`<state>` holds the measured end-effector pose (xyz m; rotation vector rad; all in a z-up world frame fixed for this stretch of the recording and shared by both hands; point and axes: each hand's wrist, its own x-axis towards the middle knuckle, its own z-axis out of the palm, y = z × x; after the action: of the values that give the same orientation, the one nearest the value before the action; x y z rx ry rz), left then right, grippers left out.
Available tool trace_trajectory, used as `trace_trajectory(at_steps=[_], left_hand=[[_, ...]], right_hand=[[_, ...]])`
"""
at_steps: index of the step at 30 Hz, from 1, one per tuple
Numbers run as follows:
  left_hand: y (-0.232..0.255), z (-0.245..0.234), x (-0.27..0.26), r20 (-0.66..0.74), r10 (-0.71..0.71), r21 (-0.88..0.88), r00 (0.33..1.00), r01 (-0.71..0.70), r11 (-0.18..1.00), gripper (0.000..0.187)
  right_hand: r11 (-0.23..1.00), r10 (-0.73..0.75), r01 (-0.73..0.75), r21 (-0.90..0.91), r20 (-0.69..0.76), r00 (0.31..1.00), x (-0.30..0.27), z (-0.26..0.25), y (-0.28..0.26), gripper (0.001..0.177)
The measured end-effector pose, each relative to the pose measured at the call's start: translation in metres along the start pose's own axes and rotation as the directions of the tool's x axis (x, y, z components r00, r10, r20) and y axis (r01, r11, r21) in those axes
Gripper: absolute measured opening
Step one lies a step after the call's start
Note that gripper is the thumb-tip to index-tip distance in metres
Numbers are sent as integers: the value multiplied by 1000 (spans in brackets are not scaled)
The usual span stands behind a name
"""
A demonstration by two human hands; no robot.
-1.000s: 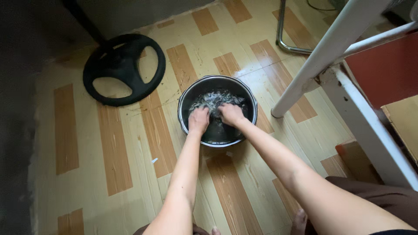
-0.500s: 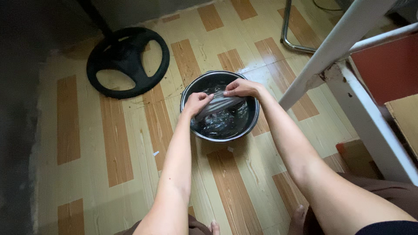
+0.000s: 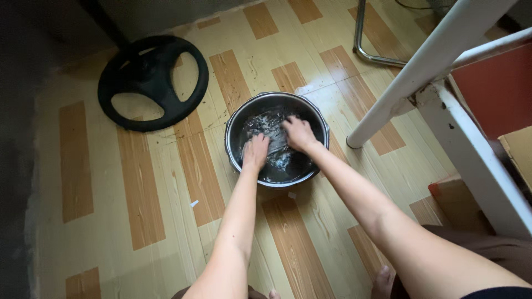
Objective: The person reassembles a standing electric fan by attaching the front grille, securing it with a nut, and then wiping the fan head with a wet cloth. The person uses a cloth and a bucket of water to clean the fan after assembly.
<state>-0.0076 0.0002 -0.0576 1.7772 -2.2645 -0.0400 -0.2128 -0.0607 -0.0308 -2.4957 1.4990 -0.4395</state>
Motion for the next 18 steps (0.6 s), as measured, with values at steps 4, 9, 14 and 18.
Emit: trace_trajectory(at_steps=[4, 9, 14, 18], left_hand=[[17, 5, -1, 95, -93, 62, 991, 88, 994, 60], [29, -3, 8, 528, -220, 155, 820, 161, 975, 79], [19, 12, 8, 435, -184, 175, 882, 117, 978, 64], [9, 8, 8, 271, -71, 10, 960, 71, 997, 52]], right_hand=[[986, 79, -25, -165, 327, 942, 0, 30, 12, 65], [945, 151, 4, -328, 447, 882, 0, 32, 6, 81], [932, 229, -13, -361, 564, 793, 2, 25, 0, 85], [923, 161, 40, -383, 478, 863, -2, 21, -2, 84]])
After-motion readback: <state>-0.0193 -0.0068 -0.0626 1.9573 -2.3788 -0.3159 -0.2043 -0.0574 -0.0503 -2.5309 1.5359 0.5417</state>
